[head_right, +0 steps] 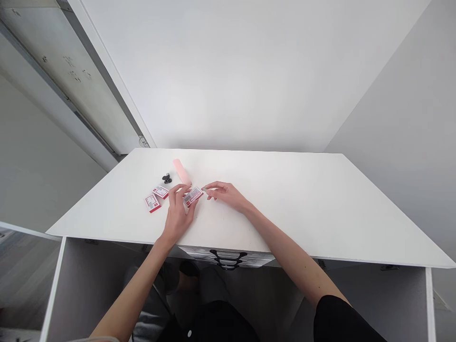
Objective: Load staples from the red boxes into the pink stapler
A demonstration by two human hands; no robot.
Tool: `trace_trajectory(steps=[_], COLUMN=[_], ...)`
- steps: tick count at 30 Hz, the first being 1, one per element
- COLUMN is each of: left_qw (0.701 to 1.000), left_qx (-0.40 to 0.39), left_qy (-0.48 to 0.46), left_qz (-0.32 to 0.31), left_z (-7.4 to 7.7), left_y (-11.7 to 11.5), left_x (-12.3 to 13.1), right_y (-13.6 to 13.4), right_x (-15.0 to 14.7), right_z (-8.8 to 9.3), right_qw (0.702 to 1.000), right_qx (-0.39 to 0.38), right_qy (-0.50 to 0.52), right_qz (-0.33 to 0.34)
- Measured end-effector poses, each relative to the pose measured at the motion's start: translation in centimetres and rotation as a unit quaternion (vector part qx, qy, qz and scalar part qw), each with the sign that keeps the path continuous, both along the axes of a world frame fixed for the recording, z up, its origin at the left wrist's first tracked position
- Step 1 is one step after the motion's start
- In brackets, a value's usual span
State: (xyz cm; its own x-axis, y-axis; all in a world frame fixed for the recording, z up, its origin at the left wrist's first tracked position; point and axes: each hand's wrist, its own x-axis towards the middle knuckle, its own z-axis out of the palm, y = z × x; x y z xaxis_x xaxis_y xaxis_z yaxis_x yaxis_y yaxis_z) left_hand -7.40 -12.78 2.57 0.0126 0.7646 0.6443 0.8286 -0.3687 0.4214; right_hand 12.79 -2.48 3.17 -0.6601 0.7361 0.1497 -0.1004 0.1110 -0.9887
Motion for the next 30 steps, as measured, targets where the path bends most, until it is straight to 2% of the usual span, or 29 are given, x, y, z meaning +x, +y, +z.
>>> trace_trajectory(steps=[7, 13, 17, 23, 27, 30], left_qw=[0.999, 0.997, 0.998, 0.997, 0.997, 0.998], left_qx=[-0.002, -0.039, -0.041, -0.069, -0.073, -0.06], left_qy=[-0.015, -0.014, -0.013, -0.012, 0.014, -0.003], left_qz=[-0.034, -0.059, -0.05, 0.01, 0.006, 0.007], left_z=[-0.15, -0.33, -0.25, -0.52, -0.55, -0.33], left_y=[-0.13, -0.17, 0.01, 0.28, 0.22, 0.13], left_x=[-0.18, -0.24, -0.16, -0.32, -0.38, -0.31], right_y=[0.12, 0.02, 0.11, 0.48, 0.48, 0.46], right_x=[0.11, 0.03, 0.03, 0.26, 0.39, 0.42], right_z=[-0.18, -0.42, -0.5, -0.73, -0.73, -0.7], right_qw=[1.0, 0.999, 0.999, 0.997, 0.996, 0.996], right_qx=[0.011, 0.007, 0.013, -0.004, -0.008, -0.006], right_qy=[-0.001, -0.025, -0.045, -0.045, -0.044, -0.048], right_qz=[0.016, 0.04, 0.008, -0.069, -0.078, -0.079])
